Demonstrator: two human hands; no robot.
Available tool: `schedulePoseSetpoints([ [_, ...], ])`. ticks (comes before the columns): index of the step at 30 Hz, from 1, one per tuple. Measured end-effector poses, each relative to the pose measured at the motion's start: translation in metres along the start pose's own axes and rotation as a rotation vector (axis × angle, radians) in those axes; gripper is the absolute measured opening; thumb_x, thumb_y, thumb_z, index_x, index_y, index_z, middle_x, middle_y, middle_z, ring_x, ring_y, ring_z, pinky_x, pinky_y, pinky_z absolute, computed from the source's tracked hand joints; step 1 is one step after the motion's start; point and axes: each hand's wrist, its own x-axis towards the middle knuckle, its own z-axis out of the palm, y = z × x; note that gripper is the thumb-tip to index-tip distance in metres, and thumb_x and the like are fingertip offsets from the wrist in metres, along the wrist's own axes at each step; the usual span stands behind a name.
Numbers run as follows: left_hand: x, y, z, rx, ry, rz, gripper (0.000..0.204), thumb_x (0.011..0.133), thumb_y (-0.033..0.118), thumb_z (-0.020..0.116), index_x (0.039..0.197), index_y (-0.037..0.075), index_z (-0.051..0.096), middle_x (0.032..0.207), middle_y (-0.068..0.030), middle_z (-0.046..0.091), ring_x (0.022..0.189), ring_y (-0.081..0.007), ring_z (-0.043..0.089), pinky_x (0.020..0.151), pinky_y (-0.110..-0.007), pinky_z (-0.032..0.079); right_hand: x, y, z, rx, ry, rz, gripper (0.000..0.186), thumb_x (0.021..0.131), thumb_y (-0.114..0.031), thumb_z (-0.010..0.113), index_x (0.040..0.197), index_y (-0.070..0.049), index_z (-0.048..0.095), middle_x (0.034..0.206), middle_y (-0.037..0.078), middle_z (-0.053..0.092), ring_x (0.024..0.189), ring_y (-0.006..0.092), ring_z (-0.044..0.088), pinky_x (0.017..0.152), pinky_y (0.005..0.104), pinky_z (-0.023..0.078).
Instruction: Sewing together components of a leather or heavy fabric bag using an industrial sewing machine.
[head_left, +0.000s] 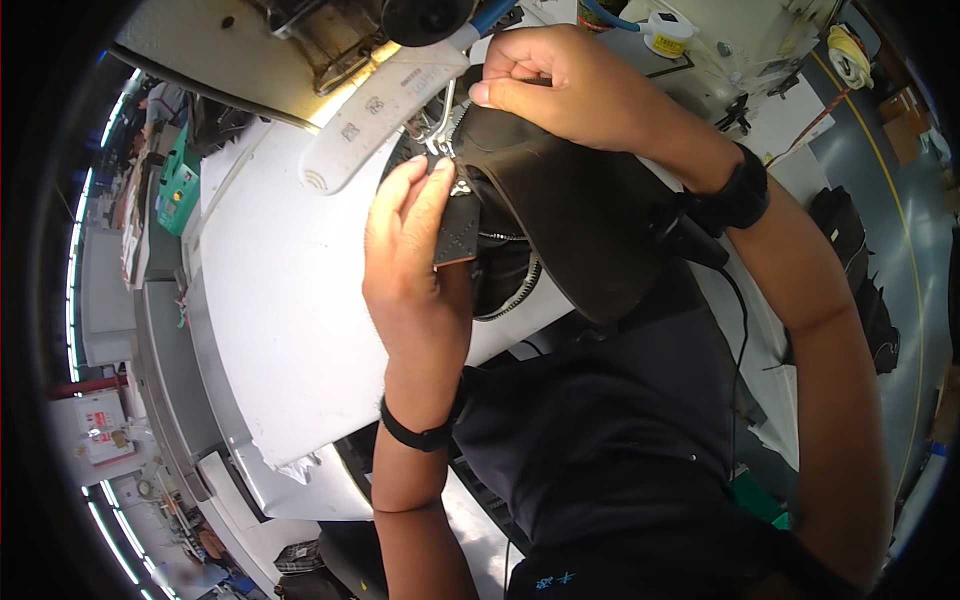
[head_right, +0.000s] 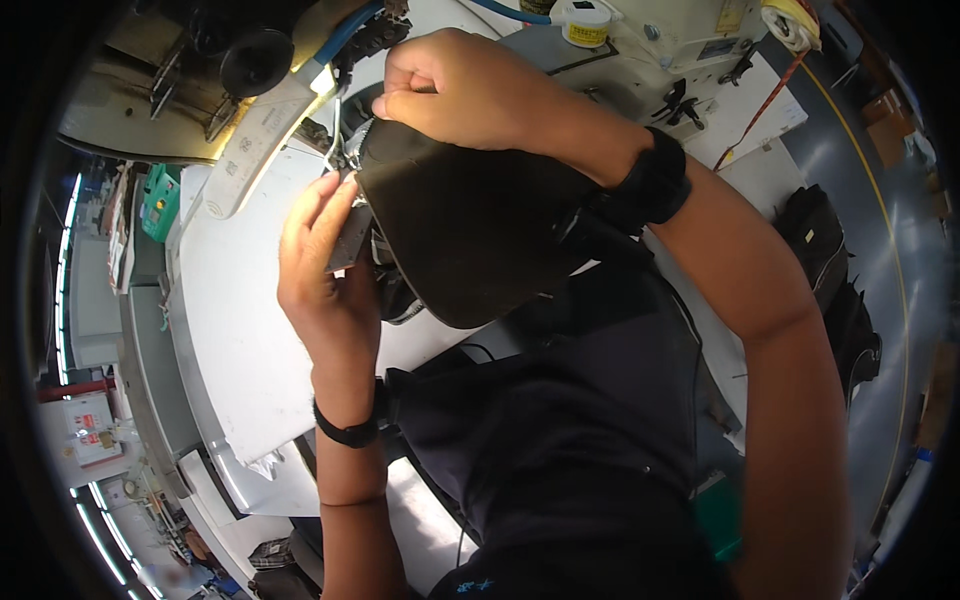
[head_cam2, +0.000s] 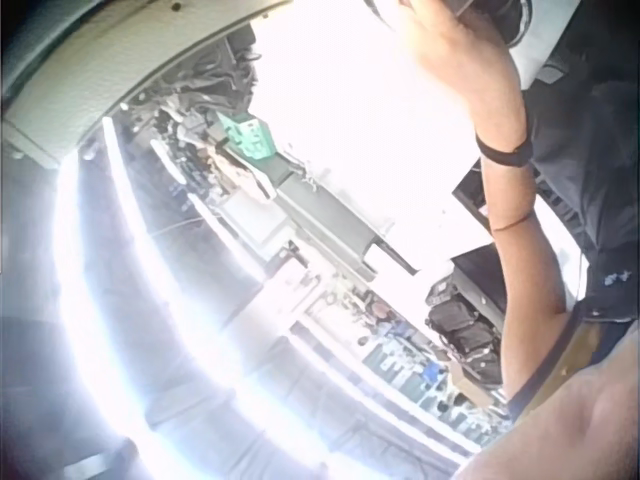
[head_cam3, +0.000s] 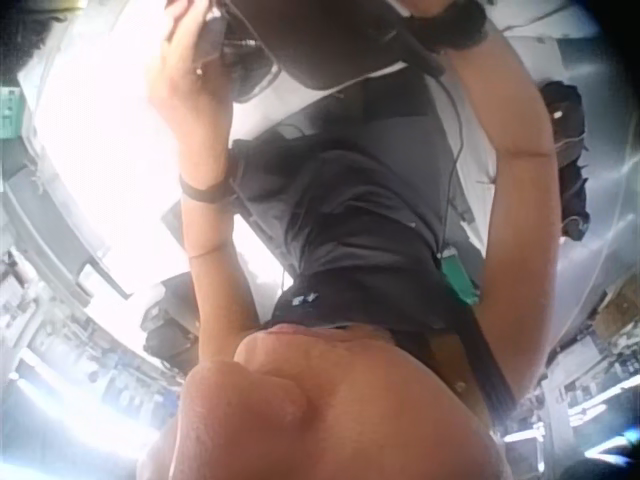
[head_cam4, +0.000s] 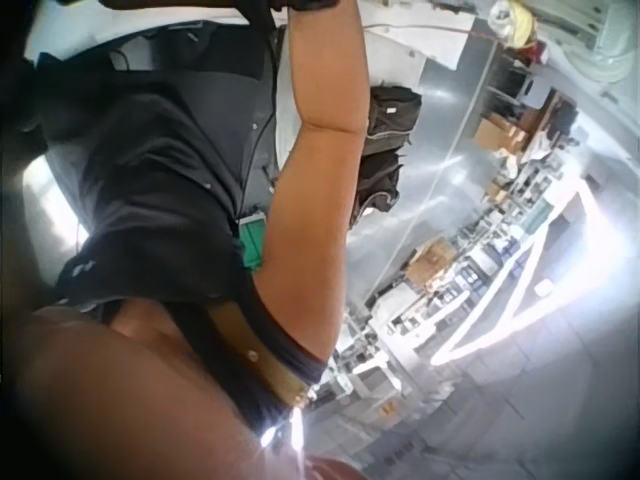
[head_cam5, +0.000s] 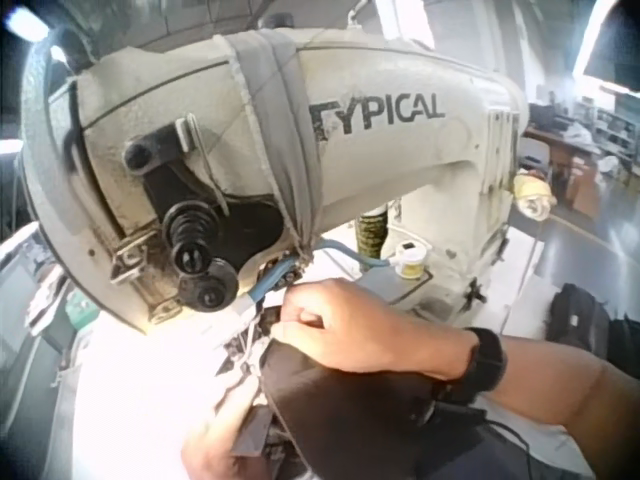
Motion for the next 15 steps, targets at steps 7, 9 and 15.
schedulePoseSetpoints([
  [7,-0.002,0.007,-0.004,0.083,-0.018,-0.008,0.057,0.079,-0.018,0.063,0.131,0.005,0.07,0.133,-0.017,0.067,0.124,-0.034,0.066,0.105,-0.042,0.053,0.001,-0.002,0.005,-0.037,0.091,0.026,0.028,0.093,-0.028,0.071,0.083,-0.002,0.066,0.064,0.007,0.061,0.059,0.0181,0.054,0.06,0.0369,0.042],
  [9,-0.003,0.007,-0.004,0.099,-0.031,0.023,0.054,0.081,-0.013,0.067,0.133,0.004,0.068,0.135,-0.0185,0.066,0.121,-0.0371,0.067,0.101,-0.042,0.055,0.0,-0.001,0.005,-0.061,0.098,0.022,0.028,0.093,-0.028,0.071,0.082,-0.003,0.066,0.065,0.007,0.063,0.061,0.0194,0.057,0.062,0.0371,0.044],
  [15,-0.001,0.0,-0.001,0.087,0.005,0.06,0.048,0.082,-0.009,0.069,0.129,0.002,0.069,0.128,-0.0193,0.07,0.118,-0.0367,0.069,0.1,-0.041,0.056,0.003,0.005,0.011,-0.032,0.16,0.001,0.026,0.092,-0.029,0.072,0.085,-0.004,0.069,0.07,0.009,0.068,0.066,0.0231,0.064,0.066,0.0379,0.048],
])
